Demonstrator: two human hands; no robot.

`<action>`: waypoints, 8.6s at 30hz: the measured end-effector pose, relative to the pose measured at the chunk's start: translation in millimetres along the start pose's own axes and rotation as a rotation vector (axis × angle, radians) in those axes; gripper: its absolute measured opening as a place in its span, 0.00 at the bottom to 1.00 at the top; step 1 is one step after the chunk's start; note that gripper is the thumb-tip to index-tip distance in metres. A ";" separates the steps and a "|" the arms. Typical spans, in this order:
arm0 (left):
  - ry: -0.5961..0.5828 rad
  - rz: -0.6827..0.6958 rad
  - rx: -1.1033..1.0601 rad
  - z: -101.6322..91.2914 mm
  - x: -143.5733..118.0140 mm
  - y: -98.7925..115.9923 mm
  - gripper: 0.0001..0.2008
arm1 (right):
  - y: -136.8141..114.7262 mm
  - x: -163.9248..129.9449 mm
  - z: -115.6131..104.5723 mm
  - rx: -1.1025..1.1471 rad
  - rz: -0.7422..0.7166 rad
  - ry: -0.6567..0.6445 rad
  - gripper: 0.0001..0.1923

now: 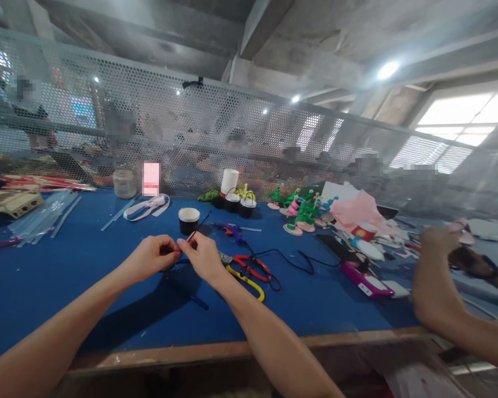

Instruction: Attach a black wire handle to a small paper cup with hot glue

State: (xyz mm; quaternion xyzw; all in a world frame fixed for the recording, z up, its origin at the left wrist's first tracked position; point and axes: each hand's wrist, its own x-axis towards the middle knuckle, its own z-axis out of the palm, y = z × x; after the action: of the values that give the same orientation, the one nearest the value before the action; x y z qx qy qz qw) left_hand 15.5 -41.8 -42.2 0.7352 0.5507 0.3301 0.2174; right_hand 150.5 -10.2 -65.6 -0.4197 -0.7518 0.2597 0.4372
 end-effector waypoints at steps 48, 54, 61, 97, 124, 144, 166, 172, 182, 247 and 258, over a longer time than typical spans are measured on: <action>0.007 -0.001 -0.025 3.1 1.0 -1.1 0.05 | 2.0 -0.1 0.4 0.080 0.034 -0.031 0.15; -0.093 -0.086 -0.252 3.5 0.6 -3.4 0.06 | 2.2 -0.1 -0.8 0.205 0.084 -0.147 0.13; -0.106 -0.128 -0.320 2.6 2.3 -7.7 0.06 | 1.5 0.5 -5.1 0.187 0.045 -0.168 0.12; 0.000 0.069 0.119 2.9 1.3 -2.1 0.05 | 1.3 0.5 -3.6 -0.028 0.002 -0.035 0.13; -0.045 -0.009 -0.090 3.2 2.1 -6.8 0.07 | 4.7 0.6 0.0 0.156 0.097 -0.124 0.14; 0.018 0.018 0.044 0.7 0.6 -1.7 0.05 | 0.8 0.2 -0.2 0.085 0.040 -0.063 0.13; -0.043 -0.010 -0.075 3.8 1.6 -6.0 0.06 | 2.9 0.5 -0.2 0.211 0.092 -0.178 0.14; -0.082 -0.047 -0.222 2.6 1.4 -8.4 0.06 | 2.8 0.9 -1.9 0.171 0.065 -0.146 0.13; -0.028 0.029 0.085 0.1 2.7 -5.3 0.06 | 3.4 1.5 0.3 0.005 0.006 -0.069 0.13; -0.043 -0.008 -0.037 4.1 2.2 -8.9 0.08 | -0.8 -1.9 -1.2 0.165 0.088 -0.163 0.08; 0.049 0.074 0.127 6.1 1.1 -7.5 0.06 | 4.8 -1.4 2.5 0.130 0.074 -0.110 0.11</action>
State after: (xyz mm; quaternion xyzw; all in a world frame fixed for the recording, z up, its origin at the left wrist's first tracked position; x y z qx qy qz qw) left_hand 15.1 -38.3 -51.3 0.7591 0.5481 0.3201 0.1446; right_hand 150.6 -9.0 -71.0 -0.4027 -0.7404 0.3467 0.4117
